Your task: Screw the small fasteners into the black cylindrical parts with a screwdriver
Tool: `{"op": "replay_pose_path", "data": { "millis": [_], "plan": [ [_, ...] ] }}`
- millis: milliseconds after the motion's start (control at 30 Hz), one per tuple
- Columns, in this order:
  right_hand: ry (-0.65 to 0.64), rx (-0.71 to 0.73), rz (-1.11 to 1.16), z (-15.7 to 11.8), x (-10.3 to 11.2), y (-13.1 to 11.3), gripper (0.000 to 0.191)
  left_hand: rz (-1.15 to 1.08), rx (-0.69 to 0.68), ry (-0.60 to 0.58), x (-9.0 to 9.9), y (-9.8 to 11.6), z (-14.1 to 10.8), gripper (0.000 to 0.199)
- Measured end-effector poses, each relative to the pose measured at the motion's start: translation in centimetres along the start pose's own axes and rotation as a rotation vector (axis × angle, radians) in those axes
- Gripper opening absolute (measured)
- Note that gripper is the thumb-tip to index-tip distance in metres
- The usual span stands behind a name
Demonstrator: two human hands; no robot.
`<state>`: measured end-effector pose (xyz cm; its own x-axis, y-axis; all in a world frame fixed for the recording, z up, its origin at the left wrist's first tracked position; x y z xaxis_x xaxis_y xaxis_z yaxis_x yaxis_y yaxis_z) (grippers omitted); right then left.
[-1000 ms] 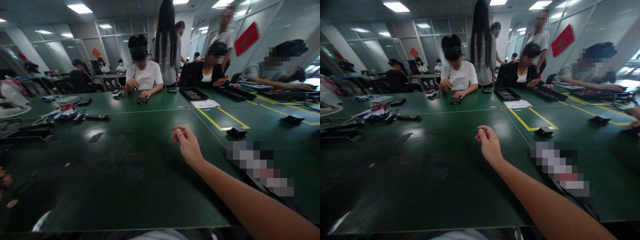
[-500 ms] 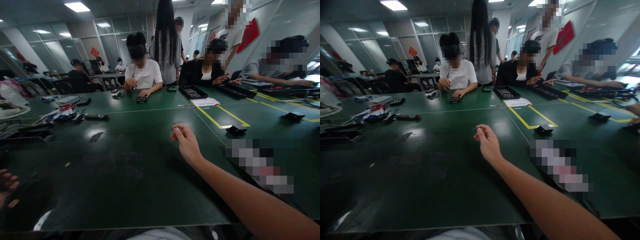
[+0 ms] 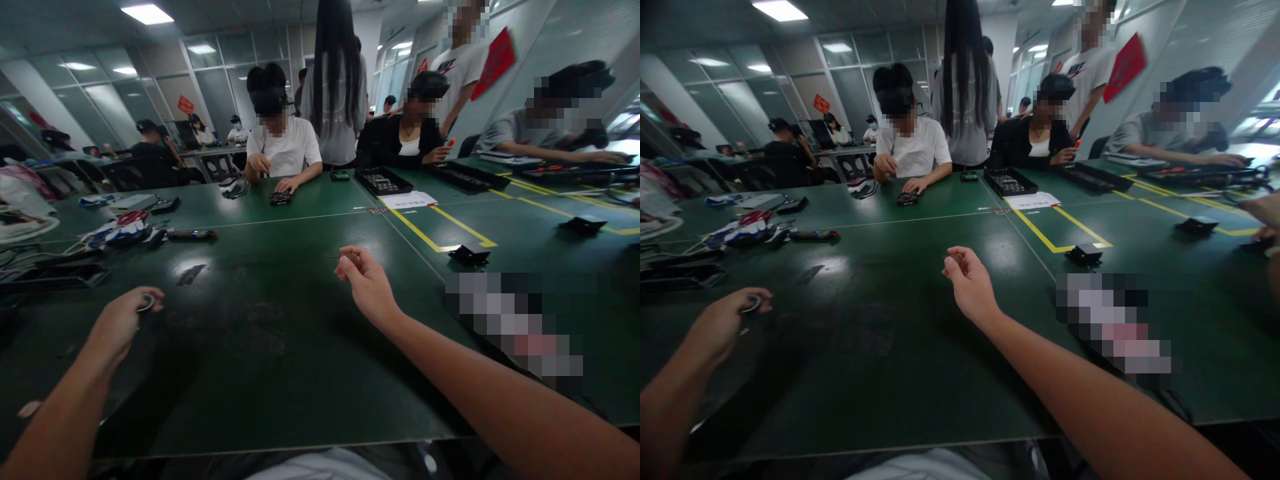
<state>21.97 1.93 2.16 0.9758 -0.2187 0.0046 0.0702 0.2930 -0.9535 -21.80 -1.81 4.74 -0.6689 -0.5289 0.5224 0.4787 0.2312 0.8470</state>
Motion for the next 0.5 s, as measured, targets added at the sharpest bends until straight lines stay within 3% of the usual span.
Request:
{"op": "replay_pose_path", "data": {
  "millis": [67,167,267,367,500],
  "plan": [
    [0.004,0.002,-0.020,0.0,0.1,0.1,0.026,-0.266,-0.048,-0.221,-4.5,2.3,-1.1,0.014],
    [0.002,0.020,-0.059,0.1,0.2,0.0,0.027,-0.465,-0.103,-0.477,-11.0,6.2,-3.7,0.015],
    [-0.002,0.029,-0.127,0.0,0.3,-0.6,0.027,-0.591,-0.160,-0.642,-16.6,9.4,-6.5,0.016],
    [0.006,0.055,-0.200,-0.2,0.4,-1.4,0.026,-0.690,-0.196,-0.678,-20.6,11.0,-8.1,0.017],
    [-0.008,0.114,-0.242,-0.8,0.4,-2.2,0.028,-0.595,-0.338,-0.621,-23.1,10.8,-8.6,0.018]
  ]
}}
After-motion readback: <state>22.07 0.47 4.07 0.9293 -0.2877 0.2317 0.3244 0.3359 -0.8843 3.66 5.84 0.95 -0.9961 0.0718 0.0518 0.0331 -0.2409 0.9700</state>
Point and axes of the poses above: each hand's wrist, its own z-axis towards the middle knuckle, its own x-axis out of the back of the hand, y = z × x, the point moved 4 cm from there along z, towards the middle knuckle, and after that the axes turned 7 degrees about y, right-handed, at the moved point
